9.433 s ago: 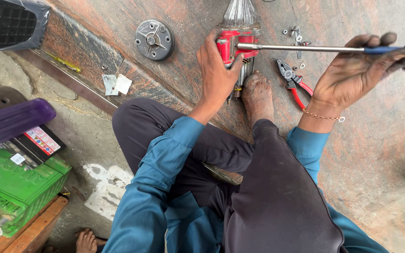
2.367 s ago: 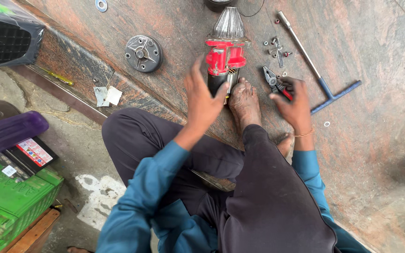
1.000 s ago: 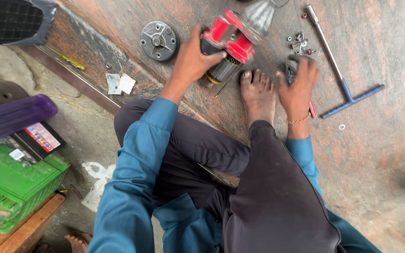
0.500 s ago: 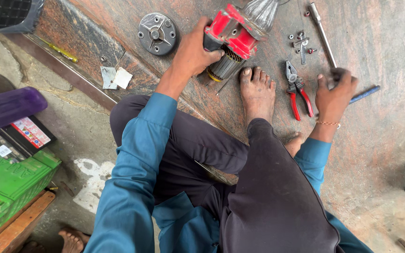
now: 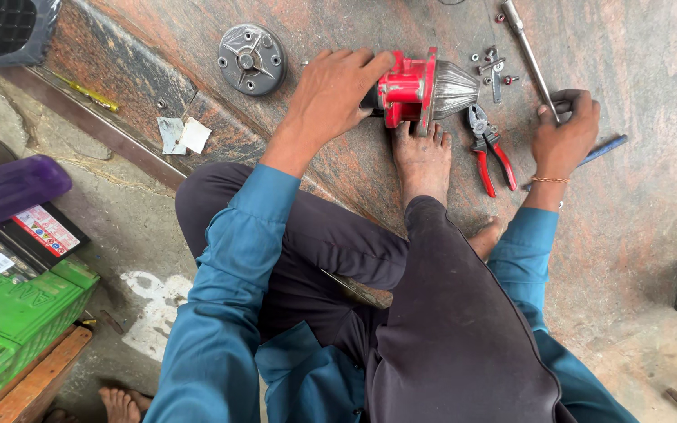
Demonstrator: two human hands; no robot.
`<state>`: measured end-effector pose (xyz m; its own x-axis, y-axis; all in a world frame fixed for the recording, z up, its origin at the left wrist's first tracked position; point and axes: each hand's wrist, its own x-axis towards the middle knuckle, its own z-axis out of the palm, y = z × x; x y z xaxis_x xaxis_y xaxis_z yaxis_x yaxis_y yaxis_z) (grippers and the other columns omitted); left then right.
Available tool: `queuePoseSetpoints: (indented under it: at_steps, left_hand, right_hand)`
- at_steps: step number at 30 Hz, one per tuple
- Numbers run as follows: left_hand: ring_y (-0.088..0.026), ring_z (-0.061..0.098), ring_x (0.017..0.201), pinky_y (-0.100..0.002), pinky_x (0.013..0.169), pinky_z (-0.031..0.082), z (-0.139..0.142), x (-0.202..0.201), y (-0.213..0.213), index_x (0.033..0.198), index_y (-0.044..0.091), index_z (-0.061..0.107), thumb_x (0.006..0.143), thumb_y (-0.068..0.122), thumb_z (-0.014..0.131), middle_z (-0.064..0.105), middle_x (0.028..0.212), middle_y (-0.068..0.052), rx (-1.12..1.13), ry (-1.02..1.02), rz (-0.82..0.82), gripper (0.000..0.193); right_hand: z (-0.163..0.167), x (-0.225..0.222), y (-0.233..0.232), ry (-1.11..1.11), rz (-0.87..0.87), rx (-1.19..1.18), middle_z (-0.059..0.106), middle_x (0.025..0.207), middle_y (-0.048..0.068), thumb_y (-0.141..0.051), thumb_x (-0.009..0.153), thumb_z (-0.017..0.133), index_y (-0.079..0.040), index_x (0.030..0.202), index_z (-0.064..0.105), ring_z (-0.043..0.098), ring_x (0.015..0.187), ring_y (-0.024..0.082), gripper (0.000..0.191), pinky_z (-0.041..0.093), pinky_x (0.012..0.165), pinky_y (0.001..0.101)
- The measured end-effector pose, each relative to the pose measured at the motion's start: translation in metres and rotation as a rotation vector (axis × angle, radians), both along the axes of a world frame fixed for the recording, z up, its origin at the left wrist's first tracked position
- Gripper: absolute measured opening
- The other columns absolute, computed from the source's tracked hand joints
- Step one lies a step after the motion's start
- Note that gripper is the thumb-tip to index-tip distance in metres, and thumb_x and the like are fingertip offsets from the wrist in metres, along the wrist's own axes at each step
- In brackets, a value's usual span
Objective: The person sits on the ground and repairs a starter motor. They use a T-handle wrench to loosen bolts, remove the end cover, use pliers on the brush assembly, separate the housing parts, then reassemble the motor and tighten the bolts with the T-handle wrench.
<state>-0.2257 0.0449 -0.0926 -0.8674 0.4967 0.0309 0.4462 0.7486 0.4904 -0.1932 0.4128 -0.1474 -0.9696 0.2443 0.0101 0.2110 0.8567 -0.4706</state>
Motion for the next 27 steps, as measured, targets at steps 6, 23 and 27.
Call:
queuePoseSetpoints:
  at_steps: [6, 23, 27]
  left_hand:
    - [-0.032, 0.064, 0.102, -0.047, 0.085, 0.047, -0.006, -0.004, -0.001, 0.123, 0.008, 0.053, 0.065, 0.02, 0.094, 0.067, 0.109, -0.01, 0.015, 0.038, 0.007, 0.072]
    - [-0.031, 0.06, 0.106, -0.048, 0.089, 0.048, -0.004, -0.008, 0.004, 0.128, 0.022, 0.061, 0.066, 0.027, 0.095, 0.063, 0.109, -0.005, 0.009, 0.08, 0.066, 0.071]
    - [-0.033, 0.062, 0.106, -0.048, 0.087, 0.049, -0.008, -0.012, 0.001, 0.129, 0.019, 0.059, 0.067, 0.026, 0.094, 0.066, 0.11, -0.006, 0.048, 0.076, 0.104, 0.071]
  right_hand:
    - [0.002, 0.015, -0.006, 0.06, 0.006, -0.069, 0.06, 0.117, 0.012, -0.001, 0.095, 0.082, -0.005, 0.116, 0.066, 0.061, 0.108, 0.031, 0.027, 0.049, 0.092, 0.0428]
    - [0.001, 0.03, -0.043, 0.2, -0.057, 0.001, 0.05, 0.136, 0.022, -0.02, 0.103, 0.074, -0.002, 0.116, 0.063, 0.045, 0.13, 0.044, 0.025, 0.033, 0.111, 0.0572]
    - [0.012, 0.031, -0.045, 0.189, -0.076, -0.022, 0.049, 0.135, 0.023, -0.019, 0.104, 0.073, -0.002, 0.116, 0.061, 0.044, 0.129, 0.044, 0.024, 0.034, 0.111, 0.0574]
